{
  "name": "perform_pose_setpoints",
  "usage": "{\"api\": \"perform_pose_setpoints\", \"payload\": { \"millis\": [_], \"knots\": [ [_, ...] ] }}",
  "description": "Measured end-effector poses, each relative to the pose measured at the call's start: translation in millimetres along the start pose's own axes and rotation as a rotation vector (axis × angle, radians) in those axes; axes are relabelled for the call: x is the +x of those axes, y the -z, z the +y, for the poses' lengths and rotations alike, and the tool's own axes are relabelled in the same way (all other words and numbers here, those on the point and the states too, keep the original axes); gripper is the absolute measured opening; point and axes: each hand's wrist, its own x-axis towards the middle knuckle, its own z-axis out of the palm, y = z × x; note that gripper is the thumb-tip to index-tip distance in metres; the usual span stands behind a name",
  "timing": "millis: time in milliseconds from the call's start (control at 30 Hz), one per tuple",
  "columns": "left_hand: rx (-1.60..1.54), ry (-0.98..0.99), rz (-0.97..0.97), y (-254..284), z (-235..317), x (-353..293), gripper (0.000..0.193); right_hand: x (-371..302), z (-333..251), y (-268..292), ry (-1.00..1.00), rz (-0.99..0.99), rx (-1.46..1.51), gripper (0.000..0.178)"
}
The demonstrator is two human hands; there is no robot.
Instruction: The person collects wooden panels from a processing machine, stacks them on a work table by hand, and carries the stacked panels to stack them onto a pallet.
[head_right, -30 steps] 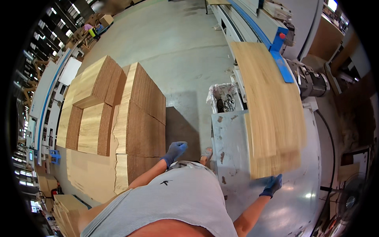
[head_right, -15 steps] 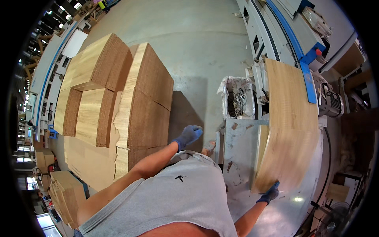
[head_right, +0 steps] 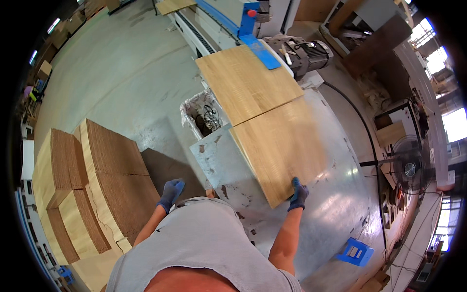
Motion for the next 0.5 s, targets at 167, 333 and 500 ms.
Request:
{"api": "perform_pose_setpoints", "payload": {
  "millis": [167,333,500],
  "knots": [
    [0.037,-0.045,-0.035,-10.6,17.7,-3.3,0.027,23.3,34.4,20.9,0.116,0.034,0.029,0.036],
    [0.154,-0.036,-0.117,-15.1,40.5,-8.2,0.027,5.7,24.2,5.0,0.126,0.045,-0.17,0.034],
    [0.22,-0.132,-0.154,-28.6,83.0,-18.9,0.025,-7.3,10.4,4.2,0.135,0.104,-0.324,0.035]
  ]
}}
